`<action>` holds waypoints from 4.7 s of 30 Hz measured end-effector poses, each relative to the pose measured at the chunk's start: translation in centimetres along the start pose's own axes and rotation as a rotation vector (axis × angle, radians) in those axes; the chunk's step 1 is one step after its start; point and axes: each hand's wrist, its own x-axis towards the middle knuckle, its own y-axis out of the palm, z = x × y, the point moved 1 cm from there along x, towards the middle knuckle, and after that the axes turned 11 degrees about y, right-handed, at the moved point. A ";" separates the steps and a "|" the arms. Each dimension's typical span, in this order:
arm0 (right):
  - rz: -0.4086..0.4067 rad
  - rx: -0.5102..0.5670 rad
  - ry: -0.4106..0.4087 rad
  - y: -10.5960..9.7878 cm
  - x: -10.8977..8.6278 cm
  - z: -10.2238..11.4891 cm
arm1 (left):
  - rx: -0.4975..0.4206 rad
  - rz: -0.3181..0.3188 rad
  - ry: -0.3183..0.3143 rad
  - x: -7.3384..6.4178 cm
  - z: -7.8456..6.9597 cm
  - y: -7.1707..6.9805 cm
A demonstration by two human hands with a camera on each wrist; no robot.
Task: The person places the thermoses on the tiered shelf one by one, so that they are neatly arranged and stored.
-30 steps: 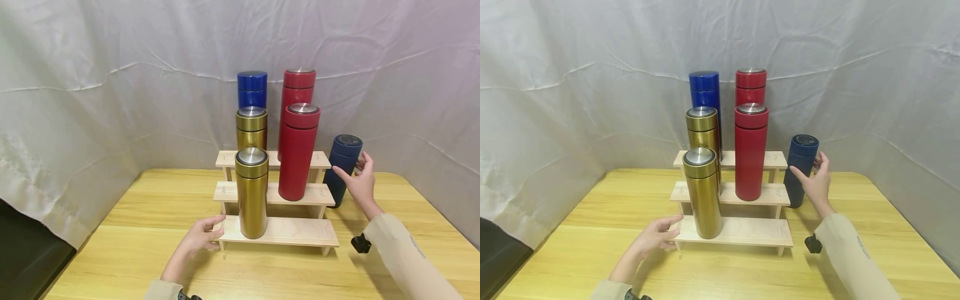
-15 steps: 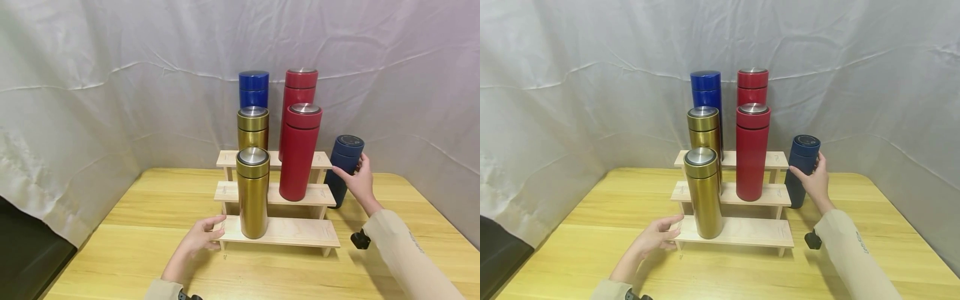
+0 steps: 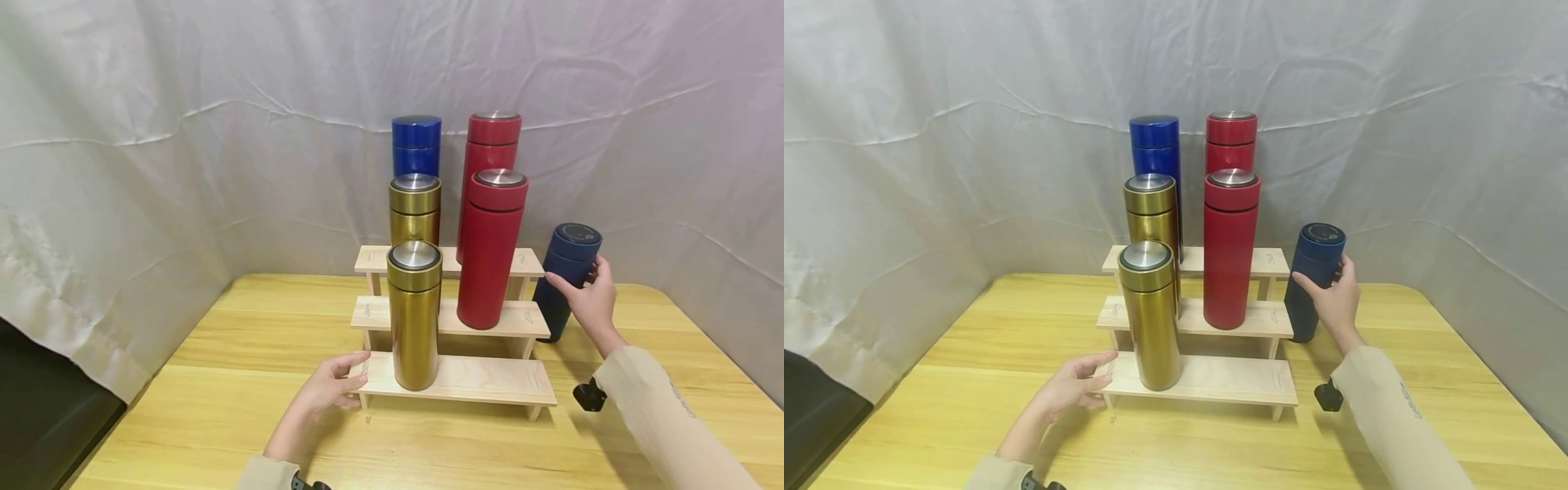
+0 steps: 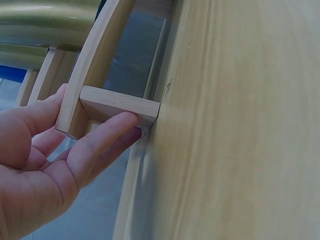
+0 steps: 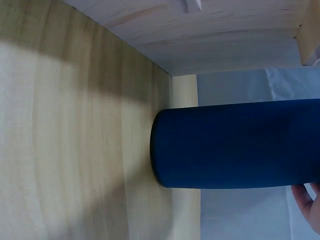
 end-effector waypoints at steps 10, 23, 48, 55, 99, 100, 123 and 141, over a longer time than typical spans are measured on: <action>-0.090 0.036 -0.096 -0.9 0.9 -1.9 | 0.005 0.000 0.009 -0.1 -0.1 0.0; -0.110 0.102 -0.209 -3.4 1.9 -3.0 | -0.007 -0.001 0.002 0.1 0.0 0.0; -0.048 0.049 -0.122 -7.3 -9.1 13.3 | -0.010 -0.006 -0.008 0.1 -0.2 0.0; -0.052 0.048 -0.134 -7.5 -10.2 14.2 | -0.013 0.001 -0.011 0.1 -0.1 0.0; 0.146 0.167 -0.221 -2.4 -16.6 17.3 | -0.011 -0.019 -0.011 0.0 0.3 0.0; 0.152 0.168 -0.218 -2.2 -16.7 17.2 | -0.010 -0.018 -0.011 0.0 0.3 0.0; 0.238 0.220 -0.292 0.4 -15.9 14.8 | -0.009 -0.008 -0.015 0.0 0.0 0.0; 0.317 0.167 -0.247 -0.5 -17.0 17.2 | 0.000 -0.015 -0.015 -0.2 -0.1 -0.1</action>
